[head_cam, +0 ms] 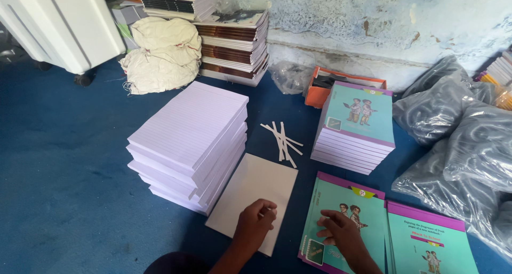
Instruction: The person assembles notebooks by placing a stack of lined paper between a front and back cover. They then flip through the pages to check the binding and place the completed notebook on a stack.
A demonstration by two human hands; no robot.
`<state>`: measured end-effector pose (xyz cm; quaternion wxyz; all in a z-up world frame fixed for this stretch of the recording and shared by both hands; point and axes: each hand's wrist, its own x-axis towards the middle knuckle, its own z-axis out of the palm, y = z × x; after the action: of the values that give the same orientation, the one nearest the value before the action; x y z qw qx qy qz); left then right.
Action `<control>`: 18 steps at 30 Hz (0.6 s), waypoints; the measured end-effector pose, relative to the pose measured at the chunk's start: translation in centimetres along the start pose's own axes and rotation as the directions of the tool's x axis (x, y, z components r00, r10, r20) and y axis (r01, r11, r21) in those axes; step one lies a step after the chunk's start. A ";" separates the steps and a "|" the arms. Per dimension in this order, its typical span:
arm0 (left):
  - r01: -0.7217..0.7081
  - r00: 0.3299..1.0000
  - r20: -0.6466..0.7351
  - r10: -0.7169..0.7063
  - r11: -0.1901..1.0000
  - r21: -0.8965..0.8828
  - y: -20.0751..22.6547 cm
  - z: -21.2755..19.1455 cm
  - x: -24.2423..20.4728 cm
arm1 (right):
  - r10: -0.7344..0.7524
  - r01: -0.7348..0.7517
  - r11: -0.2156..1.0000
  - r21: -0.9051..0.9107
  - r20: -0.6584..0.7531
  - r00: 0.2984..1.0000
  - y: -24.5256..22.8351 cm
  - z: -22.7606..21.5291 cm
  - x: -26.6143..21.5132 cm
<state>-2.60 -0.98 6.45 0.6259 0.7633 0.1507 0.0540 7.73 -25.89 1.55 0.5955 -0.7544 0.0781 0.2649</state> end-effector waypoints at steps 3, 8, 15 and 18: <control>-0.250 0.966 -0.005 0.260 0.932 0.261 2.0 -0.6 0.5 | 0.025 -0.025 0.999 -0.030 -0.009 1.000 0.5 0.0 0.5; -0.436 0.847 -0.030 0.531 0.725 0.533 6.9 -2.7 4.1 | 0.012 -0.012 0.999 -0.051 -0.001 1.000 2.7 -0.3 2.4; -0.323 0.735 -0.108 0.669 0.486 0.812 14.3 -6.9 15.0 | -0.070 0.067 0.994 0.082 0.027 0.997 6.4 -1.1 4.8; -0.243 0.737 -0.122 0.664 0.429 0.870 15.8 -8.5 18.2 | -0.026 0.025 0.996 0.091 0.009 1.000 6.1 -1.0 4.7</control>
<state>14.92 9.72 21.69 0.1110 0.9354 0.0789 0.3263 9.43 -27.61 -5.83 0.6330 -0.7261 0.0775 0.2572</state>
